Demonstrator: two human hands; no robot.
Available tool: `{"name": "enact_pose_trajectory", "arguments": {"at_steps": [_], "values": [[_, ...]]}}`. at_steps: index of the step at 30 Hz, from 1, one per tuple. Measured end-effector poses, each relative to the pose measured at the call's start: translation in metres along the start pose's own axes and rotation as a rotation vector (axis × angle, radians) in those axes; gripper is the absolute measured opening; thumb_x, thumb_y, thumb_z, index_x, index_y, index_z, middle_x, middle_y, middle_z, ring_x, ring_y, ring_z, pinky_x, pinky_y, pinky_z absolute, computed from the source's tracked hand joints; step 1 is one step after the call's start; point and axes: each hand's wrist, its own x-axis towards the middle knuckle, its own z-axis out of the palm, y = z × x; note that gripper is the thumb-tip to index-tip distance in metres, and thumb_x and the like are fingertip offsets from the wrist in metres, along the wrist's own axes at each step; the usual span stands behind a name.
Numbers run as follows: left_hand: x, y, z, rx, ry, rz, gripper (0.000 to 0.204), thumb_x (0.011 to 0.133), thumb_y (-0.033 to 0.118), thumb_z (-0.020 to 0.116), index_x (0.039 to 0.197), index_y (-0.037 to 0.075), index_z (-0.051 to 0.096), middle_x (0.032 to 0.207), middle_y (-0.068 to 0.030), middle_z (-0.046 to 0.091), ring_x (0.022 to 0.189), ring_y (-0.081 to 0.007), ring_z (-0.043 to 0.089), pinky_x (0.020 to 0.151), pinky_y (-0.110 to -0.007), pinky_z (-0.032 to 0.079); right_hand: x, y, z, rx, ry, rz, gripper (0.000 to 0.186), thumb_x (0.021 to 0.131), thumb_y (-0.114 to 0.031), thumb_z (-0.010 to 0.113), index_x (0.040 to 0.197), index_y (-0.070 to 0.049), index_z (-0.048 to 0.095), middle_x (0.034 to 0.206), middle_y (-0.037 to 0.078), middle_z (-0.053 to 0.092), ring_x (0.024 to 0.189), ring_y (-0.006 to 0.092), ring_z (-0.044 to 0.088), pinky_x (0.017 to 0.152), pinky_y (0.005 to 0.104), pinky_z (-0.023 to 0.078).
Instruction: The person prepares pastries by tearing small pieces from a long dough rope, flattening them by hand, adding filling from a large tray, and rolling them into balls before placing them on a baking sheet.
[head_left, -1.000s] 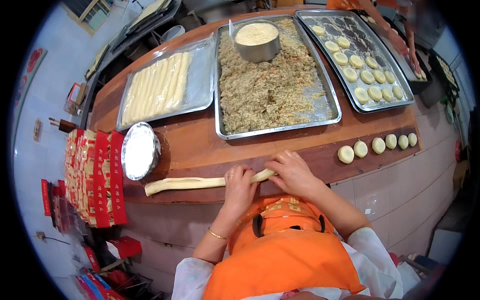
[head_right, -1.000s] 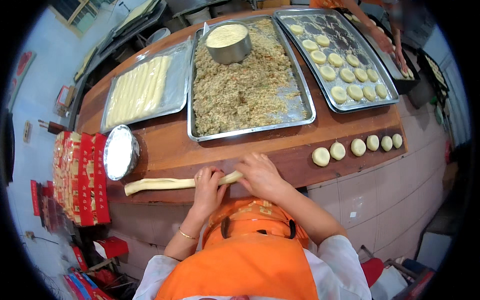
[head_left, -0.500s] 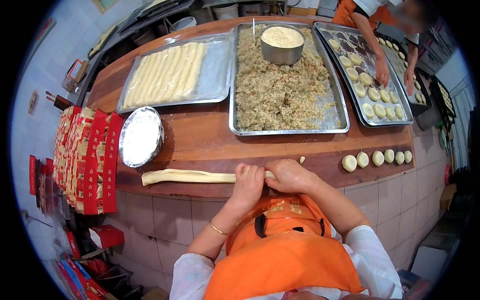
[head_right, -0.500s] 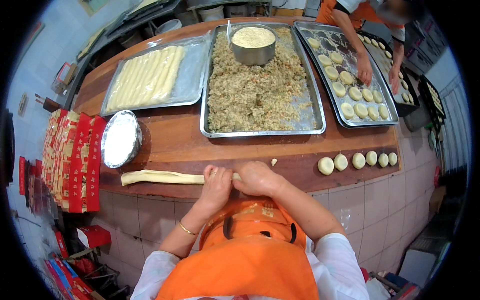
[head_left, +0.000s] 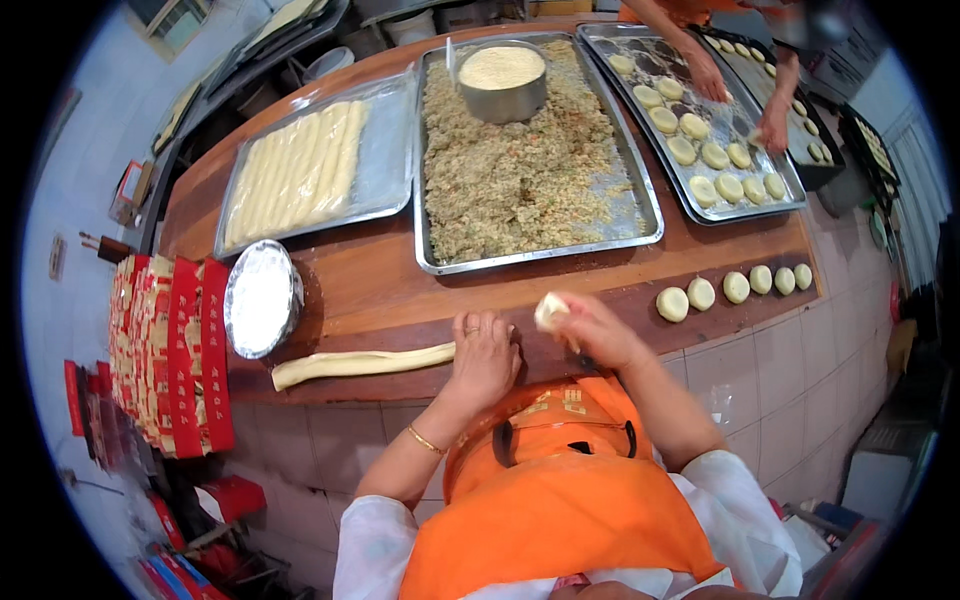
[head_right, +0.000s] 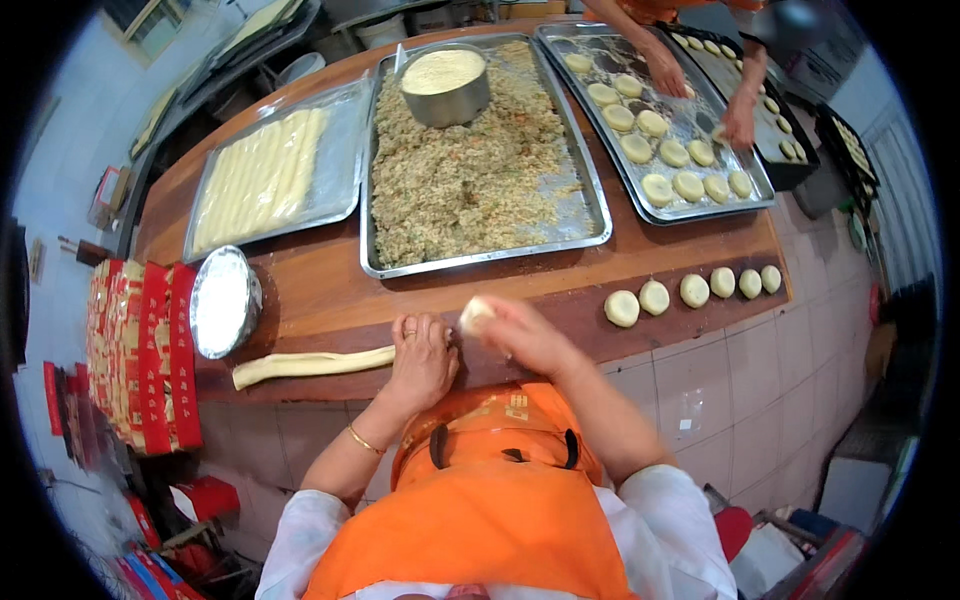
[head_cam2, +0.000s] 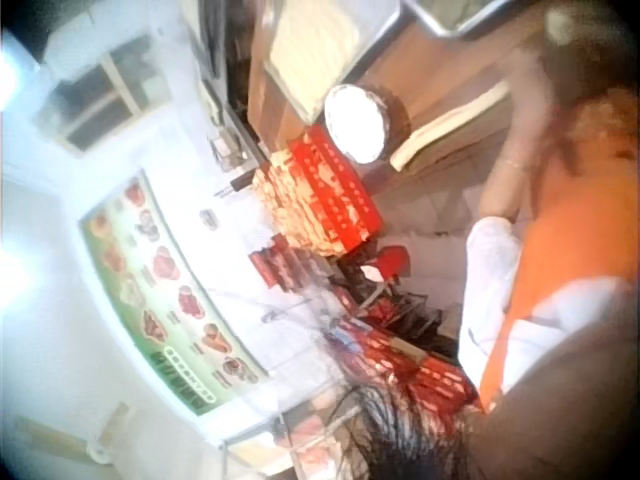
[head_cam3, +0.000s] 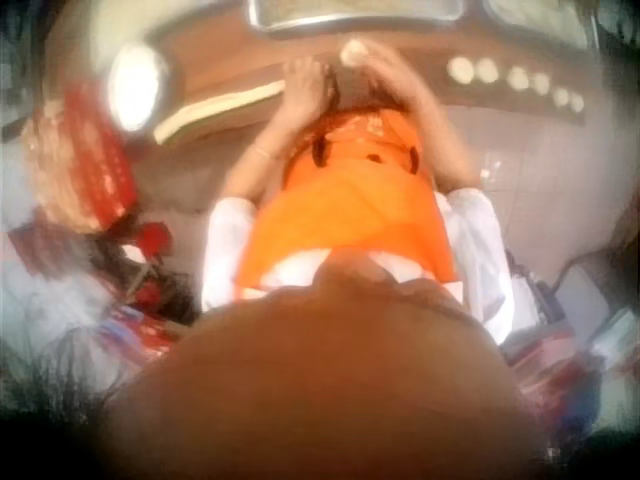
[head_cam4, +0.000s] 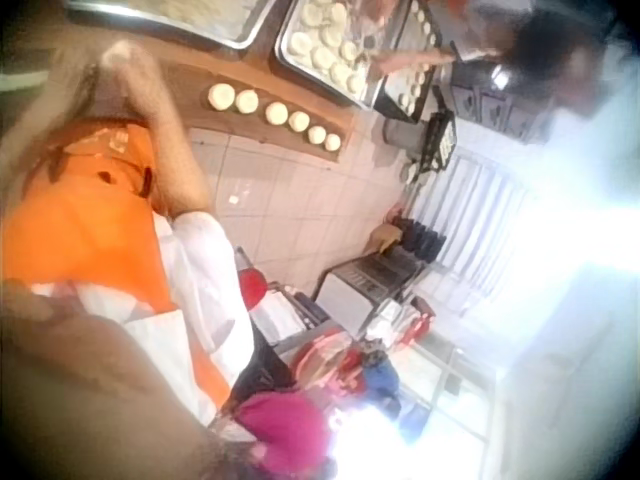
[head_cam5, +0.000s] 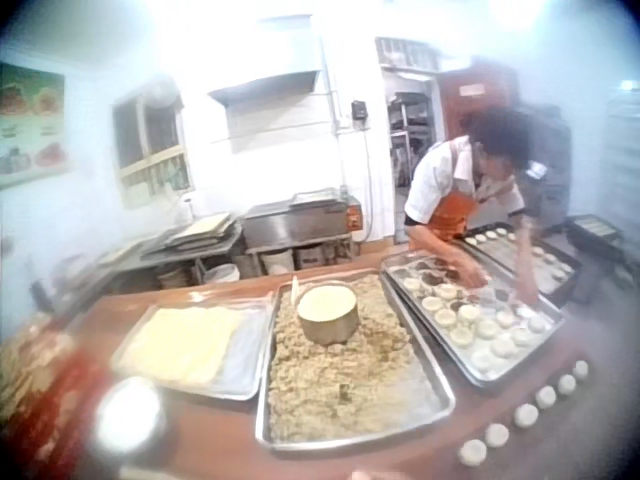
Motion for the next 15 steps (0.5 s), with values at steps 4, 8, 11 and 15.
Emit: {"name": "enact_pose_trajectory", "arguments": {"at_steps": [4, 8, 11, 15], "values": [[0.041, 0.037, -0.020, -0.296, -0.047, 0.023, 0.043, 0.081, 0.003, 0.061, 0.124, -0.002, 0.058, 0.116, -0.0206, 0.057, 0.114, -0.0394, 0.053, 0.099, -0.051, 0.039, -0.019, 0.015, -0.059, -0.584, 0.151, -0.265, 0.027, 0.096, -0.017, 0.058, 0.117, 0.001, 0.060, 0.088, 0.003, 0.061, 0.079, 0.0106, 0.056, 0.069, 0.0267, 0.047], [0.056, 0.043, 0.030, -0.418, -0.018, 0.058, 0.026, 0.083, 0.003, 0.067, 0.109, 0.001, 0.066, 0.108, -0.0177, 0.063, 0.098, -0.0384, 0.061, 0.084, -0.044, 0.052, -0.037, 0.019, -0.061, -0.385, 0.266, -0.154, 0.025, 0.093, -0.012, 0.063, 0.111, 0.003, 0.061, 0.089, 0.006, 0.064, 0.083, 0.0132, 0.061, 0.073, 0.0296, 0.051], [0.051, 0.036, 0.035, -0.442, 0.012, -0.019, 0.018, 0.083, 0.003, 0.069, 0.101, 0.000, 0.068, 0.102, -0.0163, 0.065, 0.090, -0.0366, 0.064, 0.078, -0.042, 0.053, -0.043, 0.012, -0.044, -0.047, 0.238, -0.061, 0.015, 0.090, -0.009, 0.067, 0.099, 0.003, 0.064, 0.091, 0.008, 0.065, 0.083, 0.0135, 0.063, 0.071, 0.0296, 0.051], [0.044, 0.040, -0.011, -0.631, 0.069, -0.222, 0.013, 0.083, 0.001, 0.071, 0.095, 0.002, 0.069, 0.097, -0.0149, 0.065, 0.084, -0.0340, 0.065, 0.077, -0.040, 0.054, -0.027, 0.024, -0.037, -0.756, 0.318, -0.144, 0.014, 0.082, -0.013, 0.072, 0.091, -0.003, 0.067, 0.093, 0.011, 0.066, 0.088, 0.0290, 0.064, 0.079, 0.0397, 0.051]]}}
